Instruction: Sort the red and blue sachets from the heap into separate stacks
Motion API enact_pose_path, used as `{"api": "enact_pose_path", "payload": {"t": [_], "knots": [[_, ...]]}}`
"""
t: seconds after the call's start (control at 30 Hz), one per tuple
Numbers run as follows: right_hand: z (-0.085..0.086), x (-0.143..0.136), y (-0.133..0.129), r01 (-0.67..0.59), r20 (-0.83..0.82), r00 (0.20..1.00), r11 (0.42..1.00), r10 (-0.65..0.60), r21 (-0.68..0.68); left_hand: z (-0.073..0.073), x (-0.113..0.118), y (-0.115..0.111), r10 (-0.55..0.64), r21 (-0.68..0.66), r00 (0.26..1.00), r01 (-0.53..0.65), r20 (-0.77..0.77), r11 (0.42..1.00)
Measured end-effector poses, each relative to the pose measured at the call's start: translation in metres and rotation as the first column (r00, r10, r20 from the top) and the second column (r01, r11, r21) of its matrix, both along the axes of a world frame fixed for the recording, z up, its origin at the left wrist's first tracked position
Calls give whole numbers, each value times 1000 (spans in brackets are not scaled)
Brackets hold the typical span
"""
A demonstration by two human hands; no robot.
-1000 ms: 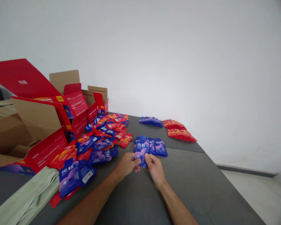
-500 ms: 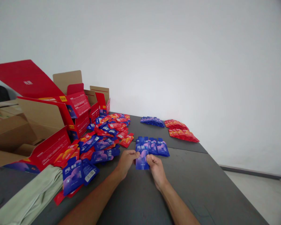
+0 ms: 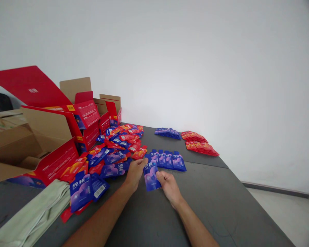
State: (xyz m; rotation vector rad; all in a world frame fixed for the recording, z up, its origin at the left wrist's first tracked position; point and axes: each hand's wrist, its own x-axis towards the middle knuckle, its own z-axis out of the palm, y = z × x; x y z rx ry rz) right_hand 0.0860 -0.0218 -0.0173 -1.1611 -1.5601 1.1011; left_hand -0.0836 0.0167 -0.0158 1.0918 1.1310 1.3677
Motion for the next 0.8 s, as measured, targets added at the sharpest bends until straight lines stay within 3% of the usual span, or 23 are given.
{"api": "enact_pose_path", "payload": {"t": [0.2,0.33,0.47,0.57,0.6,0.7,0.8], "knots": [[-1,12,7,192,-16,981,981,-192,-13,1,13,-11,-199,-92,979,195,-42,977],[-7,18,13,232,-73,970,972,-234,-32,-4,33,-18,-273,15,962,273,-2,962],[-13,26,22,269,-110,955,961,-275,-62,-14,47,-6,-233,123,972,236,-35,964],[-16,44,33,393,6,919,915,-395,91,-21,56,10,-184,115,981,190,-65,975],[-17,52,36,431,72,889,880,-451,199,-22,60,15,-170,108,983,177,-73,978],[-22,75,46,487,304,691,734,-655,474,-25,76,32,-142,103,984,152,-104,983],[-32,89,51,470,507,519,725,-688,503,-27,95,48,-133,104,978,151,-161,983]]}}
